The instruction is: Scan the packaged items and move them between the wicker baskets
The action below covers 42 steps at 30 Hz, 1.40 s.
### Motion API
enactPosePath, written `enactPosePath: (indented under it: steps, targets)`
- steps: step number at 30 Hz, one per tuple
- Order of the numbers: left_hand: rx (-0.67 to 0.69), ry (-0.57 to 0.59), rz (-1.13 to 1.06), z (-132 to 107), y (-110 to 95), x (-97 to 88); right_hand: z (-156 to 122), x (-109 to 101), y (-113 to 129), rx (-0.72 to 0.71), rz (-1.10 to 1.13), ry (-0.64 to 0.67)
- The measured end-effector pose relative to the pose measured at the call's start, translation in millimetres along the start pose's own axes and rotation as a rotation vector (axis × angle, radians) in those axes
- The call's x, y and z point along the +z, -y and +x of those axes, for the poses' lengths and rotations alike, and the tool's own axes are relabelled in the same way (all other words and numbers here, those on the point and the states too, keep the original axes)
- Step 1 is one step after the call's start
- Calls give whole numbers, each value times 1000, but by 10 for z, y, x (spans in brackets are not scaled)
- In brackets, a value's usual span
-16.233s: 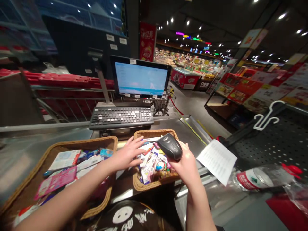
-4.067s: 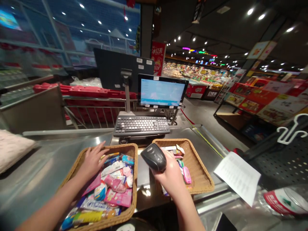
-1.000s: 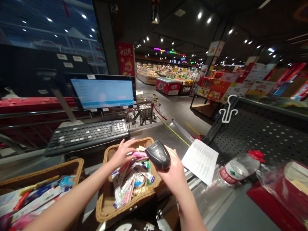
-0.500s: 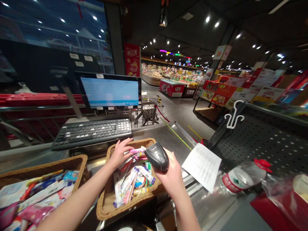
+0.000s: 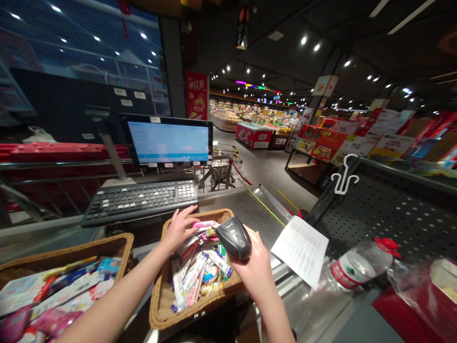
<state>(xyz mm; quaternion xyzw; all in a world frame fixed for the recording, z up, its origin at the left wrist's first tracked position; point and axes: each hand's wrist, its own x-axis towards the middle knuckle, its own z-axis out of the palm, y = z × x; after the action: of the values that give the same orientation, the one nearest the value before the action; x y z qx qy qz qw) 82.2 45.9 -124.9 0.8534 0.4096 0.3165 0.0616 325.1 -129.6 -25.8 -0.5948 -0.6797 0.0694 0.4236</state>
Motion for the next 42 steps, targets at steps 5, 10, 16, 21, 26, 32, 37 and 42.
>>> enactPosePath:
  steps: [5,10,16,21,26,32,37,42]
  targets:
    - [34,-42,6,-22,69,-251,-17,69,153,5,7,-7]
    - [50,-48,52,-93,120,-573,-17,218,337,4,7,13]
    - [70,-96,120,-172,164,-978,33,397,534,-41,42,41]
    - [63,-139,150,-242,240,-1231,81,512,718,-80,70,43]
    - [46,-174,178,-335,313,-1459,128,627,935,-137,92,91]
    - [17,-215,221,-492,392,-1721,154,836,1104,-168,114,114]
    - [-6,-230,259,-608,453,-1888,151,960,1190,-182,113,155]
    - [-21,-242,268,-698,491,-2005,140,1038,1261,-204,116,157]
